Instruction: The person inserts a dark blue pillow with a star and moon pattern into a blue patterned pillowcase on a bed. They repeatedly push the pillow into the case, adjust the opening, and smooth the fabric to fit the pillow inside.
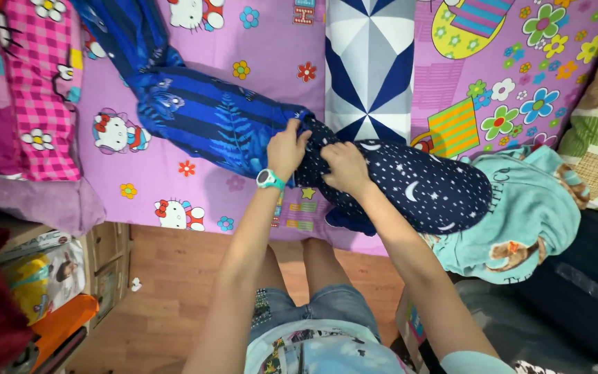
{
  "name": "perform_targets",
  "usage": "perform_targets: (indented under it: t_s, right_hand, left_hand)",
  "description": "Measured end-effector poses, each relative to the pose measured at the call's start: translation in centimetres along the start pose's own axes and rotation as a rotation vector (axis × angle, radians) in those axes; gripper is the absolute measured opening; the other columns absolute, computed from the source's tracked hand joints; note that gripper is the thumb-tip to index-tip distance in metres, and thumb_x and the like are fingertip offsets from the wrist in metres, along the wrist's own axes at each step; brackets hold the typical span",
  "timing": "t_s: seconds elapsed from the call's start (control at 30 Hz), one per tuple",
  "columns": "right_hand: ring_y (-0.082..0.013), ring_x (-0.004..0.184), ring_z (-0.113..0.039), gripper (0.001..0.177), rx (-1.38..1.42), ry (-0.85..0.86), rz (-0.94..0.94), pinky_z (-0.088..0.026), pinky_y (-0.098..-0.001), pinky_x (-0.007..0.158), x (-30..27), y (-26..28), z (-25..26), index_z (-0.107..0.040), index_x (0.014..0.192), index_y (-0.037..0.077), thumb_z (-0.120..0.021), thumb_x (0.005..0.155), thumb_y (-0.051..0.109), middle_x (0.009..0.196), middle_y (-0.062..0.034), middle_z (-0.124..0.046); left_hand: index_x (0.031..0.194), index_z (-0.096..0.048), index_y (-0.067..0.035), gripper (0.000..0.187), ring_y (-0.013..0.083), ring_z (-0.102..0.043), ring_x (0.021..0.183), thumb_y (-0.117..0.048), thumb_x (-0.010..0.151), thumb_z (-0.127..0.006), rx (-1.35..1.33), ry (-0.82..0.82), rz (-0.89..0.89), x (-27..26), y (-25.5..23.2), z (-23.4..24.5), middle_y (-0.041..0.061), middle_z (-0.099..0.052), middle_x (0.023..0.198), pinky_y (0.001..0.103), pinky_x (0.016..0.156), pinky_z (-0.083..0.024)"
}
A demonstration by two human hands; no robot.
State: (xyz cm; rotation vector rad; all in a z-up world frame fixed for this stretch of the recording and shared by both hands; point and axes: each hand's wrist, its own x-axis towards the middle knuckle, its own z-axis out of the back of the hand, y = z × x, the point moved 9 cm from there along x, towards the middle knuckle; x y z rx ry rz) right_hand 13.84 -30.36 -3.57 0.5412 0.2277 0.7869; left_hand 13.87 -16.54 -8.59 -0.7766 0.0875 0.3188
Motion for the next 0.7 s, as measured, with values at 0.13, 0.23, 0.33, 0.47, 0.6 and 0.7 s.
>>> perform_targets:
  t_s: [0.13,0.23,0.33,0.47,0.6,0.7]
  right_hand:
    - [-0.0373,0.075,-0.066,0.076,0.173,-0.068,-0.179,-0.051,-0.0477,0.068,0.3,1.7,5.5,-0.054,0.132,0.004,-0.074,0.058,0.008,0.078,-0.0119,-0.066]
    - [-0.0398,0.069,-0.066,0.096,0.135,0.030,-0.252,-0.051,-0.0487,0.064,0.5,4.0,6.2,-0.048,0.154,0.013,-0.073,0.062,0.006,0.072,-0.0151,-0.066]
    - [-0.0371,0.070,-0.068,0.080,0.165,-0.019,-0.254,-0.052,-0.0449,0.065,0.2,5.6,7.4,-0.058,0.143,0.019,-0.078,0.067,0.007,0.071,-0.0149,-0.067]
    - [-0.0169,0.079,-0.071,0.038,0.556,-0.141,-0.252,-0.054,-0.0299,0.072,0.4,6.0,8.5,-0.069,0.111,0.013,-0.075,0.075,0.000,0.084,-0.0057,-0.071]
    - [-0.0121,0.088,-0.063,0.044,0.704,-0.205,-0.255,-0.049,-0.0254,0.080,0.6,6.1,10.0,-0.069,0.094,0.007,-0.084,0.054,-0.006,0.089,-0.0008,-0.068]
    - [-0.0102,0.085,-0.063,0.041,0.832,-0.131,-0.366,-0.049,-0.0237,0.078,2.0,5.5,10.0,-0.070,0.095,0.007,-0.085,0.059,-0.006,0.088,0.0032,-0.067]
  left_hand:
    - [0.106,-0.065,-0.009,0.018,0.0390,-0.068,0.069,-0.010,0.088,-0.061,-0.035,0.011,-0.411,-4.8,-6.1,2.7,0.018,-0.069,0.076,0.049,0.062,-0.053]
    - [0.099,-0.062,-0.008,0.013,0.0359,-0.068,0.072,-0.003,0.088,-0.060,-0.065,0.026,-0.529,-7.1,-8.9,4.2,0.015,-0.068,0.080,0.047,0.065,-0.054]
    - [0.099,-0.061,-0.006,0.010,0.0345,-0.068,0.074,-0.003,0.090,-0.061,-0.129,0.034,-0.573,-8.3,-10.9,6.4,0.014,-0.068,0.081,0.046,0.066,-0.054]
    - [0.108,-0.066,-0.005,0.016,0.0335,-0.068,0.075,-0.005,0.092,-0.064,-0.194,0.003,-0.667,-10.1,-12.5,10.4,0.014,-0.069,0.084,0.044,0.066,-0.053]
    - [0.105,-0.063,-0.010,0.019,0.0327,-0.063,0.085,-0.012,0.089,-0.073,-0.035,-0.379,-0.759,-14.2,-10.2,16.8,0.010,-0.065,0.089,0.045,0.078,-0.048]
    - [0.110,-0.054,-0.001,0.039,0.0387,-0.054,0.099,-0.014,0.082,-0.078,-0.139,-0.880,-0.478,-15.1,-5.7,23.1,0.019,-0.057,0.103,0.049,0.087,-0.042]
